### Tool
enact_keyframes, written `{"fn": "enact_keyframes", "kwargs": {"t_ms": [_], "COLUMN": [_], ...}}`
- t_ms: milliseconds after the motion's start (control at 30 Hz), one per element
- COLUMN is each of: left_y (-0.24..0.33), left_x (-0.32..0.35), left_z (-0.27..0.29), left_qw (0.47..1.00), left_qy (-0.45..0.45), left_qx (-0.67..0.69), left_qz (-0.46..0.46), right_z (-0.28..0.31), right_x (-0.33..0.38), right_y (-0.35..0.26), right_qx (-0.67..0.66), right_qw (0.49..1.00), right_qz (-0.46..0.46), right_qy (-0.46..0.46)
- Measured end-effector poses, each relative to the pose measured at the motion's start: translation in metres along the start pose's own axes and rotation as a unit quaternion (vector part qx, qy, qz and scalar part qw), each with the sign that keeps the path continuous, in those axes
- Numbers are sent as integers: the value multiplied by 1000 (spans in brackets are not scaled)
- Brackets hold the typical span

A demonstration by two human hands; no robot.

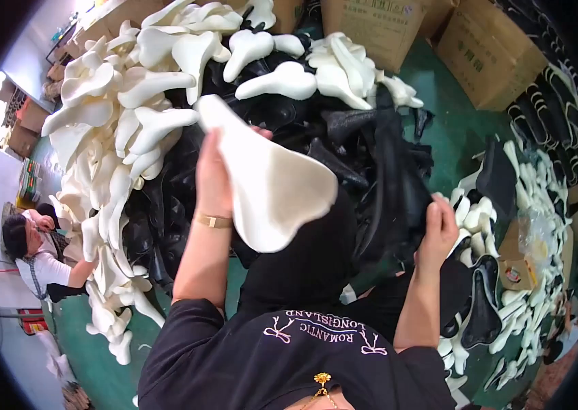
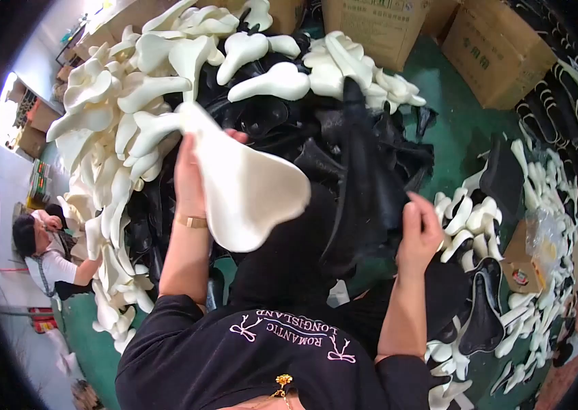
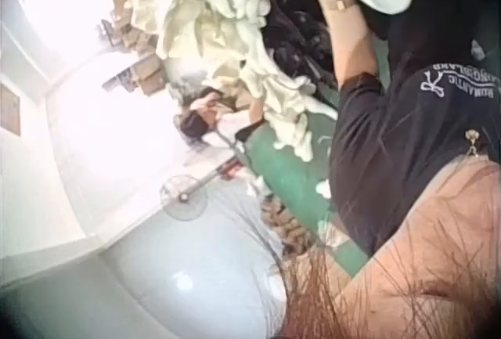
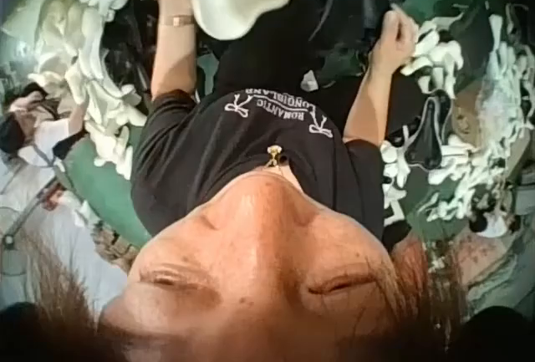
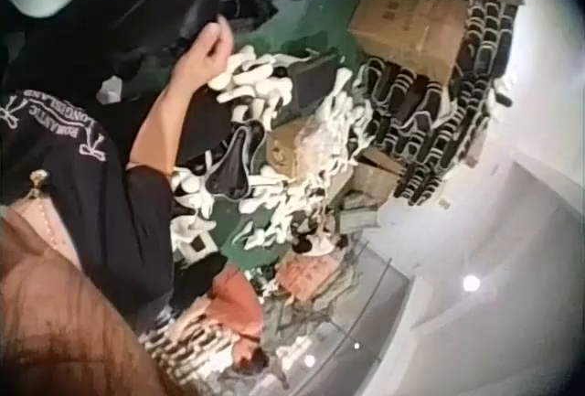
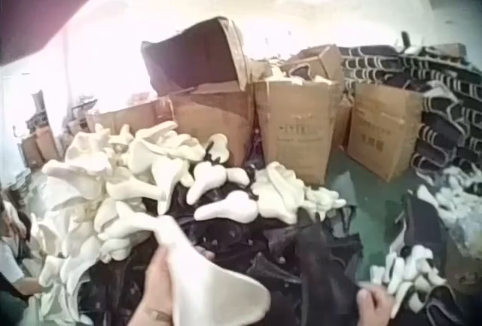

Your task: Assembling bicycle saddles by fitting foam pads into plastic bases.

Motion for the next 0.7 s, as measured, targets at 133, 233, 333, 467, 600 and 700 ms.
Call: {"fn": "enact_keyframes", "kwargs": {"t_ms": [133,233,333,467,600,700], "left_y": [-58,-89,-106,-118,-121,-120], "left_x": [4,9,11,13,13,15], "left_z": [-19,-32,-36,-36,-30,-29], "left_qw": [995,997,997,995,993,996], "left_qy": [-18,-10,-29,-32,-36,-15], "left_qx": [-31,-71,-39,-17,-13,-2], "left_qz": [89,42,66,93,110,91], "right_z": [-28,-33,-30,-32,-35,-37], "right_x": [19,23,25,26,27,30], "right_y": [-58,-65,-58,-56,-52,-55], "right_qx": [62,93,106,111,114,118], "right_qw": [983,975,975,977,976,972], "right_qz": [134,140,136,122,132,152], "right_qy": [-110,-143,-142,-135,-132,-131]}}
Point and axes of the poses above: each hand's wrist, its own x-axis away from the middle knuckle, its own z-axis out of the back of the hand, y = z × x, the point moved 4 cm from there along -x, towards the middle knuckle, and after that the axes turned 4 degrees about y, right-handed, at the moved point
